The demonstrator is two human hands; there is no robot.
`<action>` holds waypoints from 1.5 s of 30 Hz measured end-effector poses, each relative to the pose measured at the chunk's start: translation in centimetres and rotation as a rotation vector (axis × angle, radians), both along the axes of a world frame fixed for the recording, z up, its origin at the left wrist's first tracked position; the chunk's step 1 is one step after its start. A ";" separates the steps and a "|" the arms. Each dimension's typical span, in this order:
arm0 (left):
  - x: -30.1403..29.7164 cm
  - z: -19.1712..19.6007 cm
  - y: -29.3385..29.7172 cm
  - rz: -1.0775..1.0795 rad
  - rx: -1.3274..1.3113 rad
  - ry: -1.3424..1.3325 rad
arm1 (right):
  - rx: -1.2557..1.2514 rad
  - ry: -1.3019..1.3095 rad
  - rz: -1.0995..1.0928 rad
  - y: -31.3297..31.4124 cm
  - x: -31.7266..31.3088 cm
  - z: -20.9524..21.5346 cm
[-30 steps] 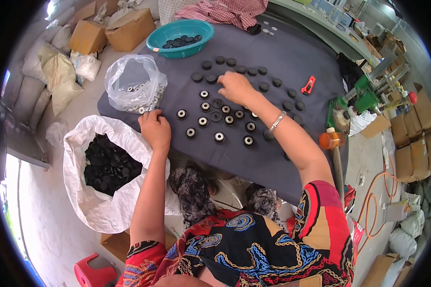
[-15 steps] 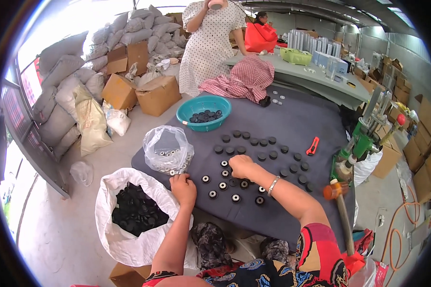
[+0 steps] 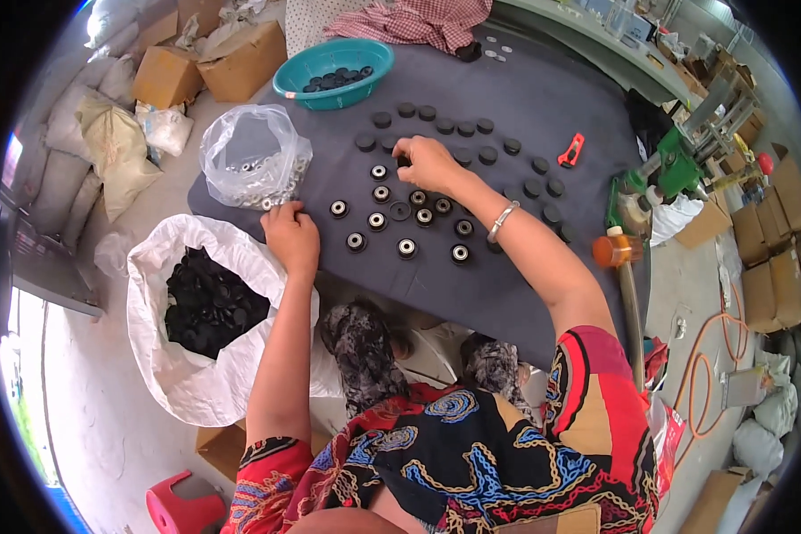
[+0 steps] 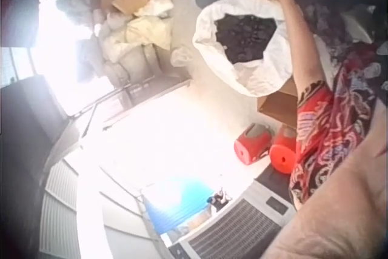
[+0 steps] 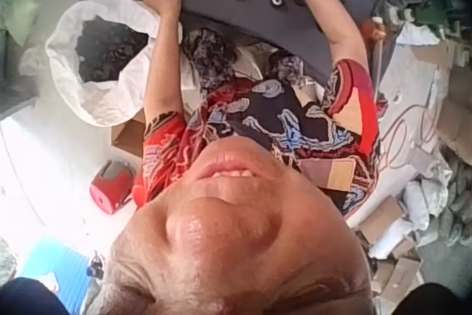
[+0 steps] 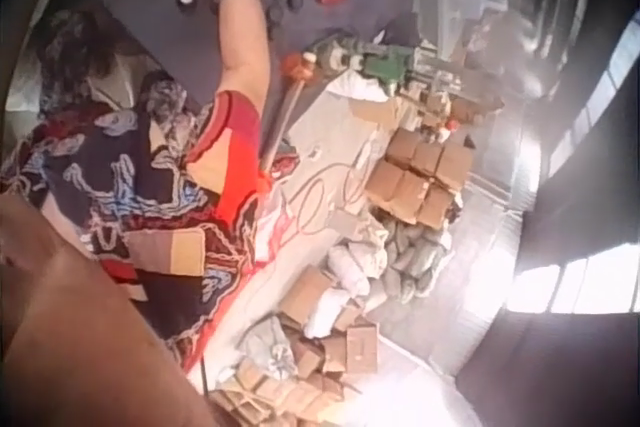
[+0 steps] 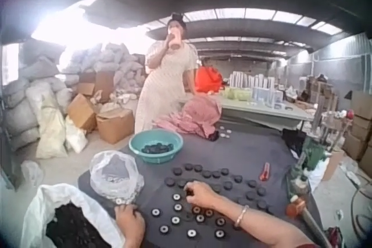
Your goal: The person assembles small metal washers into black plastic or rubber rings by hand.
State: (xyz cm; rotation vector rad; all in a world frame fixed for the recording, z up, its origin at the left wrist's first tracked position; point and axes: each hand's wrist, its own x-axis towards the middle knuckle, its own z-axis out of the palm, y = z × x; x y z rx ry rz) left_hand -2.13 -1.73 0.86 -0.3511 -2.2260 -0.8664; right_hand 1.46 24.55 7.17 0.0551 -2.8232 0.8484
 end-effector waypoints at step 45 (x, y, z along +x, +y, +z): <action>1.3 0.1 0.0 -0.007 0.049 0.014 | 0.137 0.511 0.073 -2.6 2.8 7.8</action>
